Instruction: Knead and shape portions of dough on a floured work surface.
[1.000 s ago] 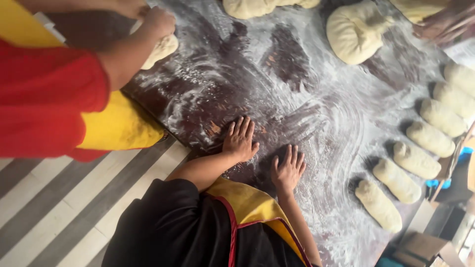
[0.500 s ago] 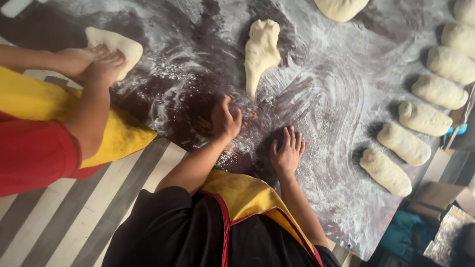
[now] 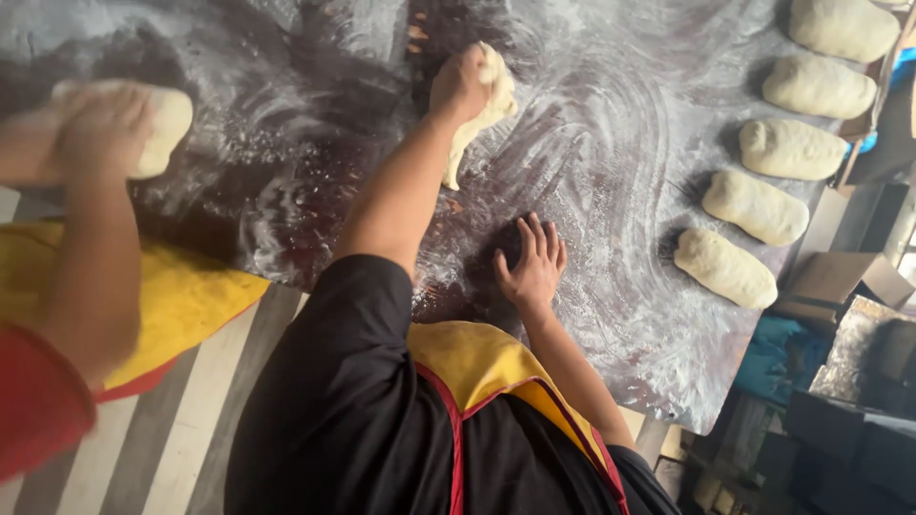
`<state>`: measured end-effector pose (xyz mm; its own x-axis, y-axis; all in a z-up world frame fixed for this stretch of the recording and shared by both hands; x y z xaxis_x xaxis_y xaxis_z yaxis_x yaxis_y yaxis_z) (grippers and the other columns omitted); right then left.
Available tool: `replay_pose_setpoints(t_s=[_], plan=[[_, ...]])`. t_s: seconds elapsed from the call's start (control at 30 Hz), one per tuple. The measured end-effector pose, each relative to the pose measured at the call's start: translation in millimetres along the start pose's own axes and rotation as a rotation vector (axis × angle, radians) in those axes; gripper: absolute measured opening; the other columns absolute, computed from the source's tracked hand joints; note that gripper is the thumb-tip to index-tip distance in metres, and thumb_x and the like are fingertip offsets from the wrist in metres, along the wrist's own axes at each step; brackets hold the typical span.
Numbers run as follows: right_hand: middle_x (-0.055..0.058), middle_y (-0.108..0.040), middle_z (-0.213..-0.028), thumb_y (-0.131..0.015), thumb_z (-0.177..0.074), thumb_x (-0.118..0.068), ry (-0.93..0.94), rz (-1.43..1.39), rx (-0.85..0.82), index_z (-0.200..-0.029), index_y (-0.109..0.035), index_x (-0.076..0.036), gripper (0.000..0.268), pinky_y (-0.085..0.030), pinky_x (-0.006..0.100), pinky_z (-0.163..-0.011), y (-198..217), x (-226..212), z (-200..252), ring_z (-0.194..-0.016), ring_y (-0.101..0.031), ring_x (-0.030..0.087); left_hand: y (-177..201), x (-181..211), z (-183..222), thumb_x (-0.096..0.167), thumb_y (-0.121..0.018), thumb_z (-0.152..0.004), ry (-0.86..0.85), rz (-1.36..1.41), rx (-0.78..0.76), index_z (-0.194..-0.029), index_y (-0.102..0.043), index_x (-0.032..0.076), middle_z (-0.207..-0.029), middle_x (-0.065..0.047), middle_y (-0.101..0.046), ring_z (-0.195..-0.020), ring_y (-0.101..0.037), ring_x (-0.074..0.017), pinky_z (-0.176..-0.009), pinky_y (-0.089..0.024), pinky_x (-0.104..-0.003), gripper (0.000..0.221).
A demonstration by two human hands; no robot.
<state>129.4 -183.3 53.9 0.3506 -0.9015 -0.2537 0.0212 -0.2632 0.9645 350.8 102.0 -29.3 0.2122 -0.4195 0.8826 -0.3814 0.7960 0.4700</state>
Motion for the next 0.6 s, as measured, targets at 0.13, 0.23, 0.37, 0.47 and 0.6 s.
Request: replay_pose_setpoints(t_s=[0.13, 0.23, 0.37, 0.47, 0.6], plan=[[0.004, -0.043, -0.162, -0.066, -0.088, -0.046, -0.003, -0.066, 0.015, -0.146, -0.053, -0.018, 0.066, -0.013, 0.051, -0.126, -7.6, 8.7, 0.6, -0.155, -0.027, 0.032, 26.1, 78.3, 69.7, 0.018, -0.076, -0.09, -0.021, 0.066, -0.249, -0.118, -0.053, 0.009, -0.127, -0.018, -0.068, -0.112, -0.07, -0.0319, -0.087, -0.06, -0.043, 0.037], [0.003, -0.046, -0.162, -0.066, -0.091, -0.048, -0.008, -0.193, 0.028, -0.146, -0.054, -0.019, 0.063, -0.013, 0.05, -0.129, -16.0, 19.9, 0.4, -0.156, -0.029, 0.03, 61.7, 142.9, 155.3, 0.013, -0.079, -0.079, 0.118, 0.645, -0.339, -0.123, -0.046, 0.007, -0.122, -0.022, -0.063, -0.104, -0.069, -0.0315, -0.079, -0.065, -0.042, 0.055], [0.001, -0.041, -0.158, -0.07, -0.093, -0.049, -0.115, -1.561, -0.153, -0.154, -0.031, -0.023, 0.077, -0.02, 0.046, -0.126, -18.8, 4.3, -5.1, -0.151, -0.031, 0.021, 89.4, 173.0, 227.5, 0.019, -0.086, -0.08, 0.071, 1.322, -0.452, -0.143, -0.045, 0.01, -0.127, -0.022, -0.065, -0.112, -0.067, -0.0303, -0.092, -0.063, -0.041, 0.076], [0.008, -0.06, -0.141, -0.075, -0.089, -0.039, -0.057, -2.123, -0.4, -0.15, -0.048, -0.01, 0.072, -0.049, 0.045, -0.105, 35.0, -34.8, 3.8, -0.126, -0.06, 0.024, 110.4, 163.2, 250.8, 0.026, -0.09, -0.074, 0.114, 1.345, -0.456, -0.128, -0.062, -0.001, -0.12, -0.018, -0.067, -0.108, -0.071, -0.0259, -0.088, -0.069, -0.042, 0.066], [0.014, -0.069, -0.107, -0.074, -0.097, -0.022, -0.274, -1.868, -0.384, -0.131, -0.057, 0.002, 0.045, -0.057, 0.032, -0.064, 45.7, 34.3, 20.2, -0.082, -0.07, 0.02, 133.8, 79.3, 259.5, 0.022, -0.094, -0.077, 0.042, 1.148, -0.356, -0.117, -0.067, -0.002, -0.111, -0.017, -0.068, -0.095, -0.07, -0.0242, -0.079, -0.066, -0.039, 0.053]])
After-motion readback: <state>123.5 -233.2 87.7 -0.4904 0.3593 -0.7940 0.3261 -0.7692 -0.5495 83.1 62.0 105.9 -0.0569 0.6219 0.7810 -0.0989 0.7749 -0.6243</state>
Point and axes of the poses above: each hand's wrist, its own z-axis away from the middle knuckle, its own y-axis out of the back of the hand, x = y × z, the point moved 6 cm from there along -z, towards the middle knuckle
